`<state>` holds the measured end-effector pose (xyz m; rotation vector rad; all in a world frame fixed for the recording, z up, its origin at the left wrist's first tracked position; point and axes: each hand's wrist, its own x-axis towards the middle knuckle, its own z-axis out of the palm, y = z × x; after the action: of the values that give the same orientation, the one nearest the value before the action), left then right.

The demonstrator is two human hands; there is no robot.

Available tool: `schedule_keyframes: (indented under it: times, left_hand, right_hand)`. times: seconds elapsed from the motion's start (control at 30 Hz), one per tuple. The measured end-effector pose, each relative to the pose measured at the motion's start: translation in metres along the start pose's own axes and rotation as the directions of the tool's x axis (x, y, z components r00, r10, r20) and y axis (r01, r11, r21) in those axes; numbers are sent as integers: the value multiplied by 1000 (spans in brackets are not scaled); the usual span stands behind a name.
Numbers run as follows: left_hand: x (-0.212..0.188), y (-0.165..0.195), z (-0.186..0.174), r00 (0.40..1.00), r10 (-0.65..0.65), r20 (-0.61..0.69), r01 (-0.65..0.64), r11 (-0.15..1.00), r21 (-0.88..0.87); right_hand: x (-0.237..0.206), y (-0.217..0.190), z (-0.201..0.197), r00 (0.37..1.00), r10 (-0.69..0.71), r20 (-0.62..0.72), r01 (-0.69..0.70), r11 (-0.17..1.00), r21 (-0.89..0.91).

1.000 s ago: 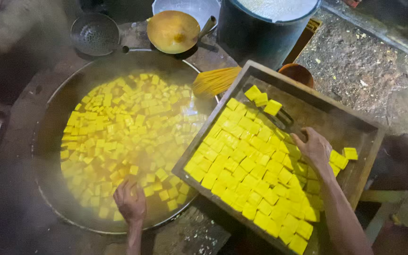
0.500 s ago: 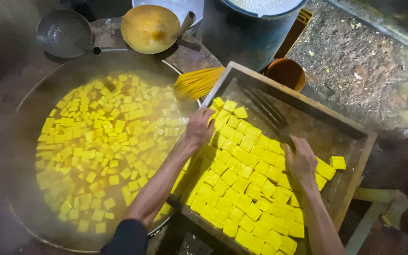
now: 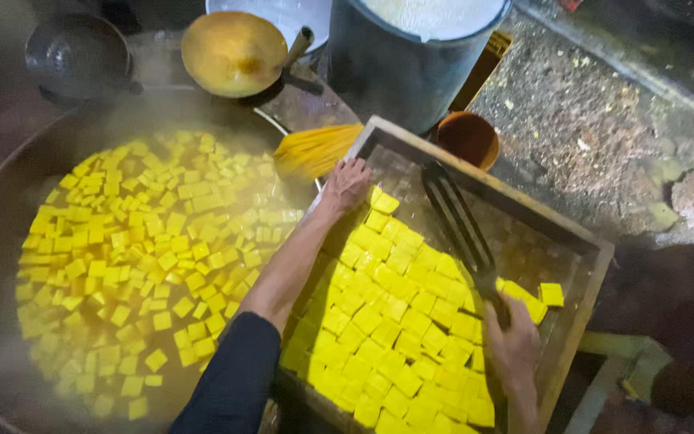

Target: The person uses a slotted spatula to transfer yellow tofu cubes from a large steaming wok into a rectangular woven tray. The person repeatedly scoops tofu from the wok and arranges it in rows on the tray.

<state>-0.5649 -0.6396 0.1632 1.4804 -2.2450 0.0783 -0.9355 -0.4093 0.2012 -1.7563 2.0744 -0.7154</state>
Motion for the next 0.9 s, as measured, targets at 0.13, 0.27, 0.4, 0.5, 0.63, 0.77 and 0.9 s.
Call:
schedule_keyframes:
  times: [0.13,0.27,0.4,0.5,0.63,0.77,0.9]
  left_hand:
    - [-11,-7,2,980,-163,-114,135,966,-222]
    - [-60,-8,15,976,-218,-11,216,972,-93]
    - [-87,0,22,994,-91,-52,90,995,-32]
    - [-82,4,17,959,88,-269,-50,988,146]
    - [-64,6,4,942,-185,279,192,981,2]
    - [-29,-10,-3,981,-126,150,151,974,-168]
    - [-2,-21,-3,989,-79,-125,56,982,-182]
  right_hand:
    - [-58,48,-3,989,136,-54,-129,985,115]
    - [-100,120,9,936,349,-42,-338,927,164]
    - [-126,162,26,867,499,10,-482,831,276]
    - [-132,174,21,868,493,63,-496,851,173]
    - [-133,176,10,779,612,135,-627,759,178]
    - [-141,174,3,695,714,89,-715,672,192]
    - [-143,158,-8,793,609,15,-589,760,275]
